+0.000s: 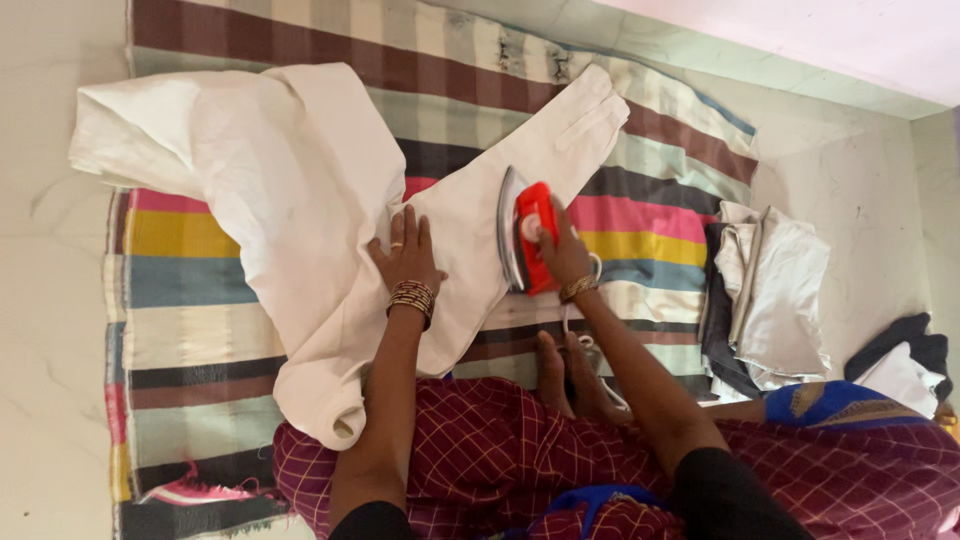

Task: The person irons a white pair of trousers on a striped mat on the floor. They smooth the fabric, use a red electric iron to press the legs and waist, and then fold the garment.

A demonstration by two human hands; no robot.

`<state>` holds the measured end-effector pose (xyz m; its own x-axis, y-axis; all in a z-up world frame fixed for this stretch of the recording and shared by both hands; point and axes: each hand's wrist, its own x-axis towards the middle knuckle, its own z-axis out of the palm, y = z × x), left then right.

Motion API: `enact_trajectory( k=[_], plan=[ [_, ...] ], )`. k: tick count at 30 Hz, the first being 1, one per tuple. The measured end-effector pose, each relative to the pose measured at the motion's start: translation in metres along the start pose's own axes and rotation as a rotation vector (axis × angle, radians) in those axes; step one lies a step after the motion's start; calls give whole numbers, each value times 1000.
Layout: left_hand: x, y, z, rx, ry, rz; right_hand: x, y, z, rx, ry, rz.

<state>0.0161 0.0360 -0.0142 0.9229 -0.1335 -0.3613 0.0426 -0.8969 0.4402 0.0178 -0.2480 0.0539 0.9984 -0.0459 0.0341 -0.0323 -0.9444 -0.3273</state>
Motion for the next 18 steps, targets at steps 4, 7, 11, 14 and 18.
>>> enact_trajectory(
  k=[4, 7, 11, 14, 18],
  plan=[
    [-2, -2, 3, 0, 16, 10, -7, 6, 2, -57, 5, 134],
    [0, -3, 3, 5, -16, 12, 31, 24, -8, 185, 155, 315],
    [0, 8, 9, 70, -27, 11, 56, 44, -6, 163, 268, 269],
    [-8, 33, 24, 131, 62, 201, 59, 45, 6, -30, 101, 207],
    [-26, 54, 55, -9, 78, 487, 74, 44, 5, -105, 108, 160]
  ],
)
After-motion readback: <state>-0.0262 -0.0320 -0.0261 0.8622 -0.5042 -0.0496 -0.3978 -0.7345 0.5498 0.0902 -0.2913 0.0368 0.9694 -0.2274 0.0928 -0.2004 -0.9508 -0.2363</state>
